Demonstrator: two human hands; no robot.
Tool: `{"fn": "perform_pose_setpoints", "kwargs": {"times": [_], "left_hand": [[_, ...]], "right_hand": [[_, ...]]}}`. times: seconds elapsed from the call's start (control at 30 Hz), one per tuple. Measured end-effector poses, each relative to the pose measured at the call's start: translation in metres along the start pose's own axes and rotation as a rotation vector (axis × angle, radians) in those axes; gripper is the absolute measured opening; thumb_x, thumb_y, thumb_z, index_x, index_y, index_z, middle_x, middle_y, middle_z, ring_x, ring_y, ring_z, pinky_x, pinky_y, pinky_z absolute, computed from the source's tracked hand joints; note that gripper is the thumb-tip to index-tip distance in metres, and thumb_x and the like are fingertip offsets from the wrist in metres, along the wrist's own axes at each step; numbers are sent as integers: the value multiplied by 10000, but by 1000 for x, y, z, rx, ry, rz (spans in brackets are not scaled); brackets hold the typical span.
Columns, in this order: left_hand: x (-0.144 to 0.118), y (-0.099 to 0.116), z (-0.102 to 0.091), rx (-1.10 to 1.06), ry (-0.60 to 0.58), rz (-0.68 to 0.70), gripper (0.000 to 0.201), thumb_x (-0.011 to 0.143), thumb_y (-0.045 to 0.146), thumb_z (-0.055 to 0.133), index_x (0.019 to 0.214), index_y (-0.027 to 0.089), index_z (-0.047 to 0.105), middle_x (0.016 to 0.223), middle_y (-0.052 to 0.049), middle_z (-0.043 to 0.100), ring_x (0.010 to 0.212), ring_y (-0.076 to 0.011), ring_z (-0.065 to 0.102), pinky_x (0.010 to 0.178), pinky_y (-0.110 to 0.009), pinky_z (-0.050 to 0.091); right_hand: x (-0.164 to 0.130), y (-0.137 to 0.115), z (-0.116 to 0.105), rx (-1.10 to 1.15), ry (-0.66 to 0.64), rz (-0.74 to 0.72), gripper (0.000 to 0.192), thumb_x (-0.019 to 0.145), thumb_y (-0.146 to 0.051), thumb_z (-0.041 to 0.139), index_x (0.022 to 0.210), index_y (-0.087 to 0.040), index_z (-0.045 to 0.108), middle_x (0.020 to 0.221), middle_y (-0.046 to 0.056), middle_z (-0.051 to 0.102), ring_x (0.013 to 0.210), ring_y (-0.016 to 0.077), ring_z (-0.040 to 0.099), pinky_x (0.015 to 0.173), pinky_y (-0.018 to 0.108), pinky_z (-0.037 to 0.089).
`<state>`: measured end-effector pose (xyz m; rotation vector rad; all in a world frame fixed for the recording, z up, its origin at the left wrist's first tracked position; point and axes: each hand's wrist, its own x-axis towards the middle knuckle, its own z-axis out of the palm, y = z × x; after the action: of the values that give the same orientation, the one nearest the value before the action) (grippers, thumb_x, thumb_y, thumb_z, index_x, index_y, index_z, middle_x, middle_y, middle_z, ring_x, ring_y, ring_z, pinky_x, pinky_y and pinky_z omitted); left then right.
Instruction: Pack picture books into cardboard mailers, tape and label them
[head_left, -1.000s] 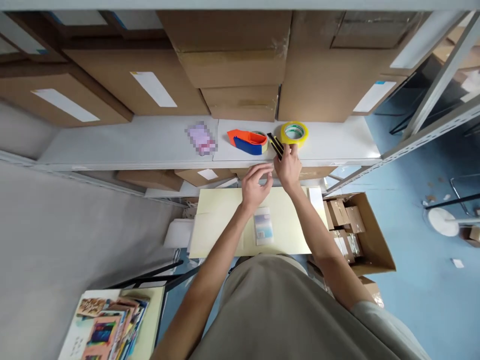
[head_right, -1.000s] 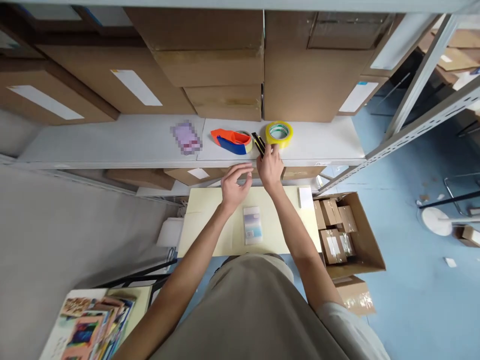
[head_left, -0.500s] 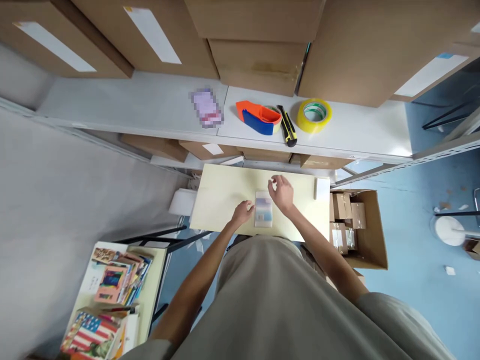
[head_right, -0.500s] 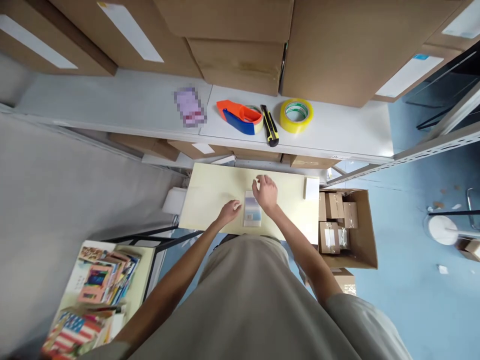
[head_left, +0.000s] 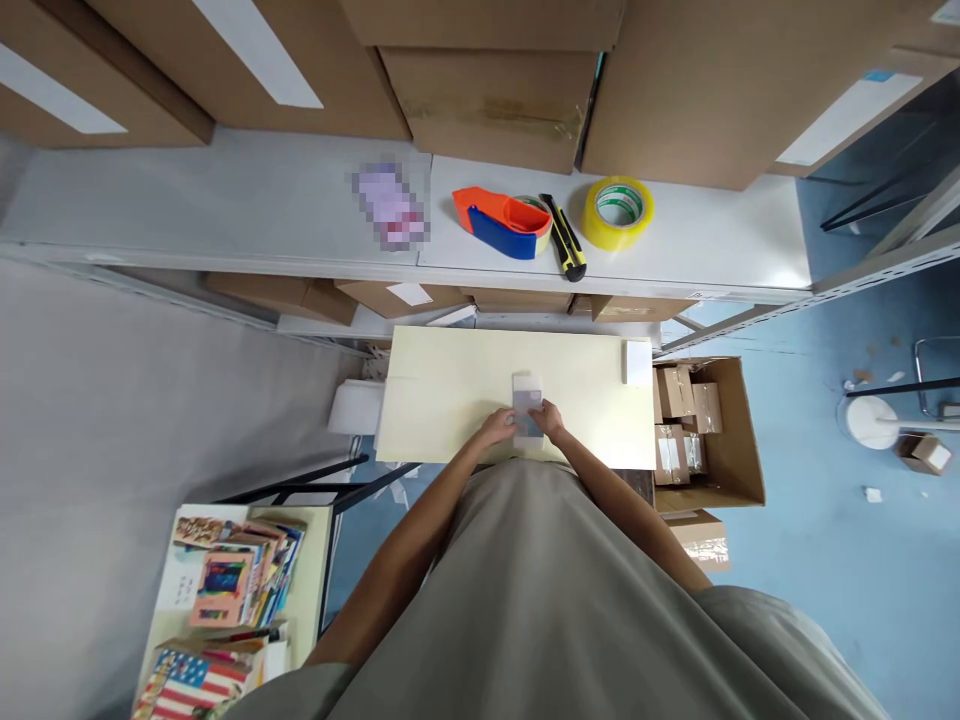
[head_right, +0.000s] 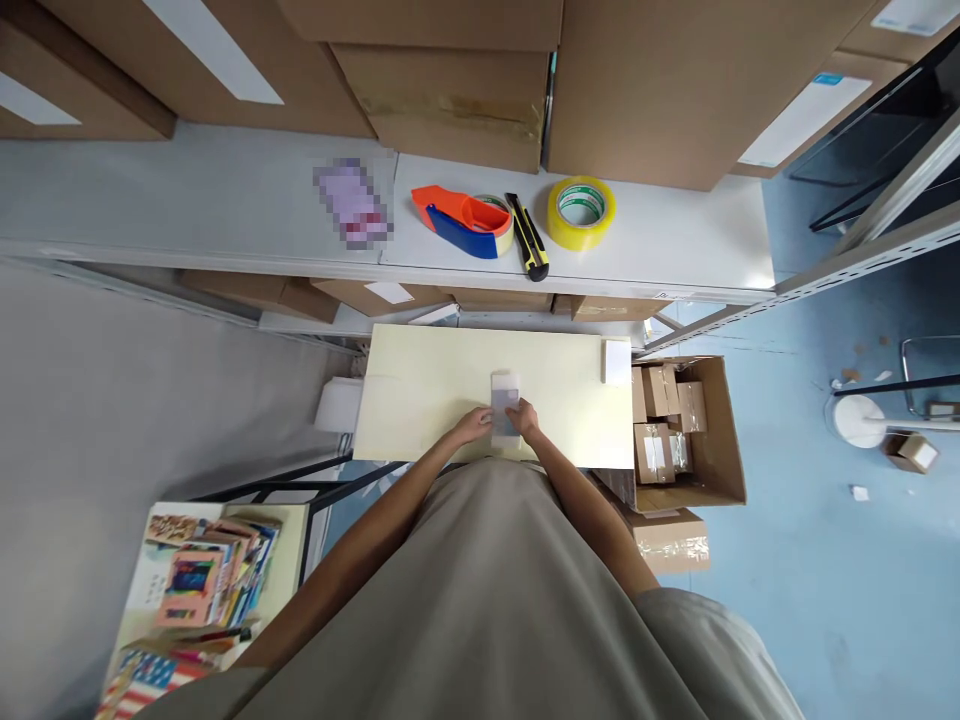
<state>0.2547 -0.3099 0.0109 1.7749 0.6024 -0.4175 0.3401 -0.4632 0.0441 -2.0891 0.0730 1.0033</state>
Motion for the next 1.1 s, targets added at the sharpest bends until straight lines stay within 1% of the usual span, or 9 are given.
{"fn": "perform_pose_setpoints", "kwargs": {"times": [0.1, 0.23, 0.37, 0.53, 0.67, 0.73, 0.83, 0.97, 1.1], "left_hand": [[-2, 12, -10, -66, 90, -68, 468, 803, 455, 931, 1135, 158, 785, 1249, -221, 808, 1251, -395, 759, 1157, -558, 574], [-11, 45, -49, -224, 157, -17, 719, 897, 701, 839, 1371, 169, 737, 1404, -231, 773, 1339, -345, 738, 1137, -485, 588], [-35, 96, -91, -540, 2, 148, 808, 774, 865, 869, 1159, 156, 822, 1126, -152, 839, 1026, -294, 796, 980, -432, 644], [-64, 146, -115, -506, 153, 279, 653, 769, 814, 898, 879, 178, 803, 870, -48, 774, 830, -223, 695, 801, -334, 596], [-77, 157, -120, -332, 379, 375, 607, 870, 774, 794, 710, 194, 711, 660, 5, 601, 705, -180, 579, 627, -266, 455], [-83, 158, -117, -262, 478, 400, 556, 933, 703, 746, 724, 187, 732, 640, 8, 596, 681, -176, 577, 604, -263, 433], [-92, 159, -105, -158, 540, 434, 426, 1013, 573, 705, 907, 188, 853, 747, -9, 762, 727, -206, 696, 661, -279, 533], [-101, 160, -83, 35, 600, 627, 281, 1042, 373, 702, 1236, 286, 886, 1252, -49, 879, 1123, -291, 845, 950, -391, 694], [-115, 159, -70, 226, 551, 762, 585, 962, 247, 770, 1543, 310, 740, 1556, -81, 751, 1362, -333, 779, 1156, -476, 674]], "right_hand": [[-4, -18, -7, 130, -7, -97, 327, 847, -509, 787, 971, -217, 708, 749, -34, 720, 795, 193, 652, 740, 275, 555], [-18, -54, -31, 333, -56, -282, 497, 833, -635, 817, 1075, -212, 719, 877, -4, 773, 833, 199, 676, 775, 303, 584], [-42, -97, -58, 597, -144, -508, 590, 822, -651, 909, 1177, -208, 749, 1017, 31, 817, 861, 202, 709, 789, 315, 598], [-65, -136, -72, 583, -104, -598, 652, 831, -684, 921, 1263, -220, 767, 1121, 72, 849, 971, 254, 766, 846, 370, 654], [-83, -141, -63, 486, 232, -667, 609, 956, -679, 799, 1382, -246, 756, 1438, 150, 791, 1275, 314, 777, 1041, 458, 666], [-94, -139, -53, 456, 323, -669, 593, 1016, -668, 732, 1439, -253, 749, 1544, 164, 742, 1407, 327, 734, 1101, 483, 657], [-109, -138, -32, 492, 176, -628, 646, 982, -682, 777, 1458, -245, 763, 1554, 157, 747, 1442, 348, 726, 1099, 488, 675], [-121, -148, -12, 573, 90, -600, 642, 921, -677, 853, 1387, -237, 812, 1482, 125, 796, 1403, 355, 747, 1125, 485, 664], [-125, -154, -19, 580, 162, -590, 541, 909, -668, 861, 1238, -238, 855, 1276, 89, 859, 1217, 332, 791, 1010, 433, 678]]}}
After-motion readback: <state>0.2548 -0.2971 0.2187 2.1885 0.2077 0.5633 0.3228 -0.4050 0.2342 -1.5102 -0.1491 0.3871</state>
